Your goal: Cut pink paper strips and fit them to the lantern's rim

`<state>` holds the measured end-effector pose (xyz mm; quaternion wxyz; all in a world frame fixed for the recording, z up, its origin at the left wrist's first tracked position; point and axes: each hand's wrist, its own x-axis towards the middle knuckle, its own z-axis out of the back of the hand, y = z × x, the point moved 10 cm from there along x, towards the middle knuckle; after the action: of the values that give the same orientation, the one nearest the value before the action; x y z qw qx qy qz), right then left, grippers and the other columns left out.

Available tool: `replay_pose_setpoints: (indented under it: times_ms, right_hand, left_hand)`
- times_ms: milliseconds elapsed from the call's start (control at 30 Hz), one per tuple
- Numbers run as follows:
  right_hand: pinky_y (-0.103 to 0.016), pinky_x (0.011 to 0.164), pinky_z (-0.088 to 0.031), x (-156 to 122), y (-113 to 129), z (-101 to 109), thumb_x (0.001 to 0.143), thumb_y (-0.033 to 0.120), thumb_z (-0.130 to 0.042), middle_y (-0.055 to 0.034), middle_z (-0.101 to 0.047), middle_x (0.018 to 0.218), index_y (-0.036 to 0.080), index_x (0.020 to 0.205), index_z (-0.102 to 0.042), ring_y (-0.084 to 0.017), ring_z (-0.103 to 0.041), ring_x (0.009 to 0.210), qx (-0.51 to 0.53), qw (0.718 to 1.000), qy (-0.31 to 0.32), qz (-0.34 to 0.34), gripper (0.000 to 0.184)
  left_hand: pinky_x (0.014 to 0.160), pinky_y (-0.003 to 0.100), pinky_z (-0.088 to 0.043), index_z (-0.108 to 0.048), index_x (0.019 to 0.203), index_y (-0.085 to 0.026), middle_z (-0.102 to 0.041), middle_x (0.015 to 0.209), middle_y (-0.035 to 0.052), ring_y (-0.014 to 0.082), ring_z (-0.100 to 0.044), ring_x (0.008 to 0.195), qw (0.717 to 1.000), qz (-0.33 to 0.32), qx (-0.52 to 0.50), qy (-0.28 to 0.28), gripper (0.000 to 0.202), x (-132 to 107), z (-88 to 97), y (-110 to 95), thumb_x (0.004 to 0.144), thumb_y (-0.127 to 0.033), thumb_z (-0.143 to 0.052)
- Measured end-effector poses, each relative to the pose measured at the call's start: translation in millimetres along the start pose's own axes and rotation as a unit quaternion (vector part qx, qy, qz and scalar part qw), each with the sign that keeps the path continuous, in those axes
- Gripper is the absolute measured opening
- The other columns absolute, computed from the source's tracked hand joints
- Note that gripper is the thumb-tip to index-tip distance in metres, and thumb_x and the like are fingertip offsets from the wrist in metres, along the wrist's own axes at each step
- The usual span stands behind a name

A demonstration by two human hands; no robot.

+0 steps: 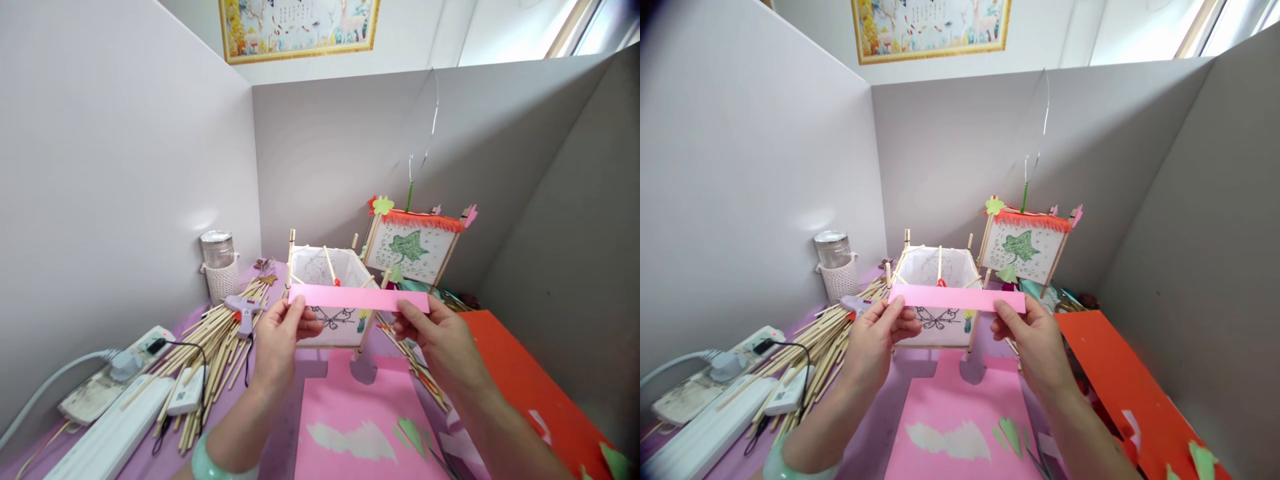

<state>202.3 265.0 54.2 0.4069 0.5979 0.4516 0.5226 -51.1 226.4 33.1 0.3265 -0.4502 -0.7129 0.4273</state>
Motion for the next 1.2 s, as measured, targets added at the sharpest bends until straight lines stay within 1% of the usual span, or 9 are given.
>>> replay_pose_setpoints:
  times_ms: [167,267,367,500,600,700,900,1067,1200]
  right_hand:
    - [-0.022,0.051,-0.046,0,2,-4,0.072,0.041,-0.071,0.0019,-0.058,0.065,0.016,0.087,-0.057,-0.01,-0.055,0.055,0.006,1.0,-0.004,0.001,0.032]
    - [-0.023,0.05,-0.048,3,5,-1,0.07,0.042,-0.071,0.0021,-0.059,0.067,0.017,0.1,-0.053,-0.012,-0.057,0.058,0.005,1.0,-0.022,0.008,0.043]
    - [-0.024,0.052,-0.049,7,9,2,0.069,0.042,-0.07,-0.0027,-0.063,0.084,0.019,0.113,-0.048,-0.016,-0.06,0.071,-0.038,0.998,-0.041,0.026,0.054]
    - [-0.029,0.065,-0.051,14,19,1,0.07,0.039,-0.067,-0.007,-0.061,0.109,0.022,0.119,-0.049,-0.019,-0.061,0.086,-0.155,0.984,-0.044,0.071,0.055]
    - [-0.034,0.077,-0.049,17,30,-3,0.07,0.036,-0.064,-0.007,-0.062,0.107,0.02,0.115,-0.053,-0.021,-0.06,0.091,-0.247,0.961,-0.06,0.11,0.049]
    - [-0.036,0.082,-0.046,16,39,-8,0.07,0.034,-0.06,-0.0061,-0.063,0.104,0.02,0.108,-0.057,-0.021,-0.059,0.092,-0.303,0.941,-0.067,0.134,0.041]
    - [-0.032,0.075,-0.045,15,38,-12,0.069,0.03,-0.057,-0.0035,-0.065,0.093,0.02,0.098,-0.059,-0.02,-0.058,0.082,-0.341,0.931,-0.063,0.115,0.031]
    - [-0.029,0.071,-0.042,12,38,-15,0.069,0.027,-0.055,0.0004,-0.064,0.08,0.02,0.08,-0.057,-0.018,-0.056,0.075,-0.37,0.921,-0.043,0.111,0.013]
    - [-0.028,0.07,-0.04,11,43,-18,0.072,0.028,-0.052,0.0003,-0.064,0.08,0.02,0.074,-0.056,-0.017,-0.055,0.075,-0.373,0.92,-0.035,0.118,0.009]
  left_hand:
    - [0.054,0.025,-0.052,-0.057,0.069,-0.013,-0.061,0.062,0.001,0.0129,-0.062,0.051,1.0,-0.004,0.02,-0.007,0.03,1,2.4,1,0.071,-0.041,-0.068]
    - [0.054,0.024,-0.053,-0.058,0.071,-0.013,-0.062,0.064,0.0007,0.0123,-0.061,0.051,1.0,-0.012,0.019,-0.014,0.031,2,3.0,0,0.07,-0.041,-0.069]
    - [0.053,0.025,-0.053,-0.058,0.072,-0.012,-0.061,0.064,0.0006,0.0122,-0.061,0.051,1.0,-0.017,0.022,-0.014,0.032,1,2.0,-1,0.069,-0.042,-0.069]
    - [0.053,0.024,-0.053,-0.058,0.071,-0.013,-0.061,0.064,0.0003,0.012,-0.06,0.05,0.999,-0.022,0.029,-0.017,0.032,0,2.6,-2,0.07,-0.042,-0.069]
    - [0.052,0.024,-0.052,-0.058,0.071,-0.013,-0.061,0.064,0.0004,0.0121,-0.06,0.051,0.999,-0.021,0.033,-0.018,0.032,0,3.4,-2,0.07,-0.043,-0.068]
    - [0.052,0.024,-0.052,-0.057,0.071,-0.013,-0.061,0.063,0.0004,0.012,-0.06,0.051,0.999,-0.023,0.035,-0.019,0.032,1,3.9,-1,0.071,-0.043,-0.068]
    - [0.053,0.024,-0.052,-0.057,0.072,-0.013,-0.061,0.065,0.0005,0.0121,-0.061,0.052,0.998,-0.027,0.046,-0.016,0.033,2,4.0,-1,0.072,-0.044,-0.067]
    - [0.053,0.024,-0.053,-0.057,0.073,-0.013,-0.062,0.065,0.0006,0.012,-0.06,0.051,0.998,-0.029,0.053,-0.018,0.032,3,5.9,-1,0.072,-0.044,-0.067]
    - [0.053,0.024,-0.053,-0.057,0.072,-0.013,-0.061,0.065,0.0003,0.0117,-0.06,0.05,0.998,-0.028,0.049,-0.021,0.032,2,5.8,-2,0.071,-0.043,-0.067]
